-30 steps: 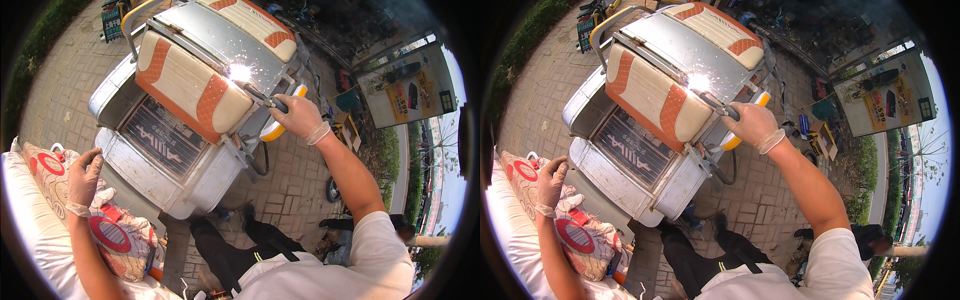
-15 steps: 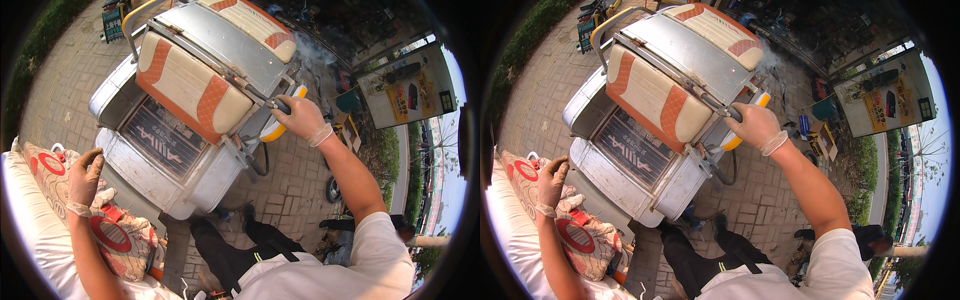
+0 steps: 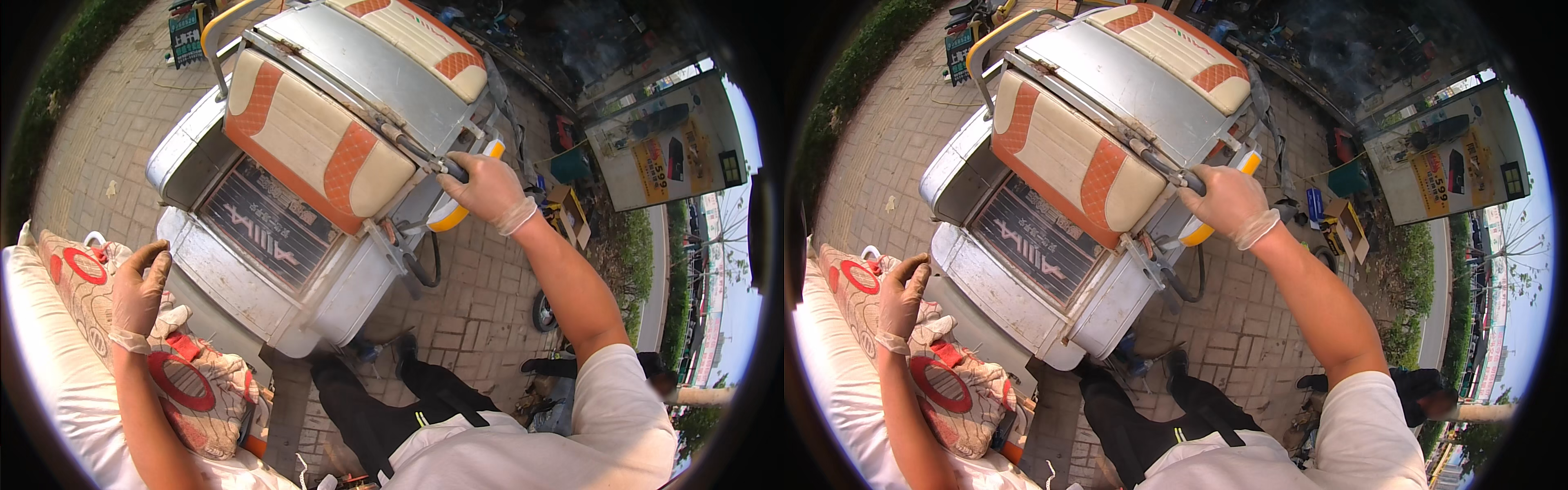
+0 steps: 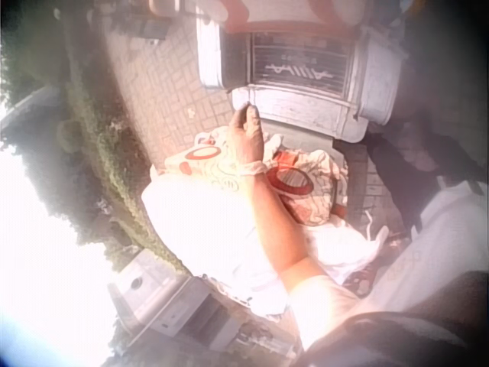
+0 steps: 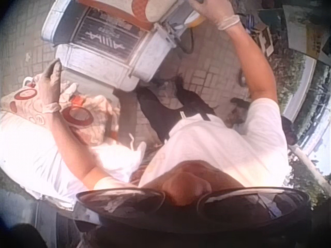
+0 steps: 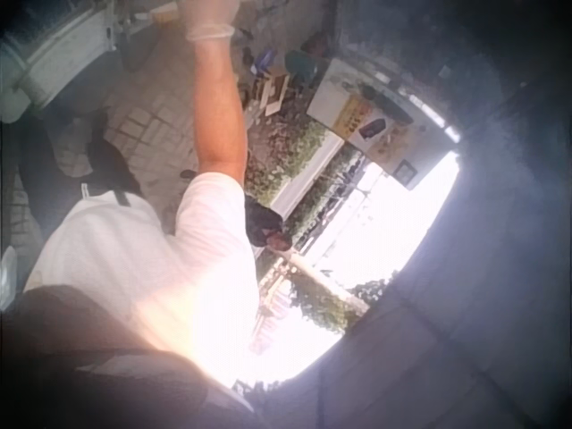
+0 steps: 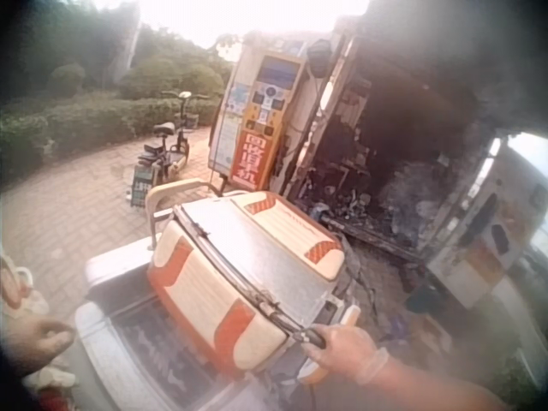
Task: The person welds a metal frame of a three-wheeled vehicle seat using a handheld welding torch, producing sparks and smoke. After welding, the person uses a hammer to tap the welded area and then lifts the seat to inspect the underside.
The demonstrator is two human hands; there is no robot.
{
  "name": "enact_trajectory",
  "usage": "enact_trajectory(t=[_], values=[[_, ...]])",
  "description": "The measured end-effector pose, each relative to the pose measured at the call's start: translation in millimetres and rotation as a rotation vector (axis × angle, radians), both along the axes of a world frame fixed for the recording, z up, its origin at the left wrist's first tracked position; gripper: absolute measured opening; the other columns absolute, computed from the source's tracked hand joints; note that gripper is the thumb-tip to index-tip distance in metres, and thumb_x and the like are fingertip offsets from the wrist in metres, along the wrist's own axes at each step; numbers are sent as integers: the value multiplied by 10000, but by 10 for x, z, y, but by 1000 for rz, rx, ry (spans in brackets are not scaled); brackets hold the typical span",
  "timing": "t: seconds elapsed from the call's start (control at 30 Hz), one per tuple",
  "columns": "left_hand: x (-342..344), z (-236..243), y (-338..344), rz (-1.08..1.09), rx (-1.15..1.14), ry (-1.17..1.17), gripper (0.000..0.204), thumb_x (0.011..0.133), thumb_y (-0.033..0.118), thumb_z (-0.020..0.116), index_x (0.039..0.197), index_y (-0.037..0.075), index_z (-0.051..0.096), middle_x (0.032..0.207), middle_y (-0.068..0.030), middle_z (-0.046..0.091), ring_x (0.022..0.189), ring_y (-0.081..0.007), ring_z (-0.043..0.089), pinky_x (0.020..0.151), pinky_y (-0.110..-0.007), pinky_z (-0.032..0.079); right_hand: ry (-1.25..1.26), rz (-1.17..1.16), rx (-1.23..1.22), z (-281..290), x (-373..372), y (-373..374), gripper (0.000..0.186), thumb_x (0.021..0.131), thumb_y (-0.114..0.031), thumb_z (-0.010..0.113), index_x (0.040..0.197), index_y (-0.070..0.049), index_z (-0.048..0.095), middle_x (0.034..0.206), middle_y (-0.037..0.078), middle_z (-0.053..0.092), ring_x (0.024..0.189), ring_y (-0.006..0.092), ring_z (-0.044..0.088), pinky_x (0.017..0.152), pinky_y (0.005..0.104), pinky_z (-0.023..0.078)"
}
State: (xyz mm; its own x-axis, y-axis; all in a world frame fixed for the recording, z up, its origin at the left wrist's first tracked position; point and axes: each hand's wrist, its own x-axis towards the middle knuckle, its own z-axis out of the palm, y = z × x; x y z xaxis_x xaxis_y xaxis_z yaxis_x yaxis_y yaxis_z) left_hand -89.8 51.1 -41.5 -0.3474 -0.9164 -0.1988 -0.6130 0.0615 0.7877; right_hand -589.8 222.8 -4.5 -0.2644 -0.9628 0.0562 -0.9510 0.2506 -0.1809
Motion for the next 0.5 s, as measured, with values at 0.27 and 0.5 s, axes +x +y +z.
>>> enact_trajectory(t=[0.27, 0.5], values=[[-4, 14, 3, -4, -12, -28, 377, 1014, 232, 690, 1255, -57, 704, 1162, -151, 756, 1091, -199, 691, 984, -326, 517, 10, -14, 23, -25, 3, 6, 368, 912, -362, 700, 1114, -58, 743, 889, 186, 742, 856, 393, 714, 766, 486, 576], [5, -5, 4, 10, 8, 1, 355, 1015, 210, 688, 1251, -56, 703, 1150, -140, 756, 1074, -190, 691, 968, -317, 524, -16, -42, 30, 54, 3, 120, 378, 894, -325, 744, 1161, -56, 739, 977, 198, 751, 902, 401, 717, 809, 447, 582]])
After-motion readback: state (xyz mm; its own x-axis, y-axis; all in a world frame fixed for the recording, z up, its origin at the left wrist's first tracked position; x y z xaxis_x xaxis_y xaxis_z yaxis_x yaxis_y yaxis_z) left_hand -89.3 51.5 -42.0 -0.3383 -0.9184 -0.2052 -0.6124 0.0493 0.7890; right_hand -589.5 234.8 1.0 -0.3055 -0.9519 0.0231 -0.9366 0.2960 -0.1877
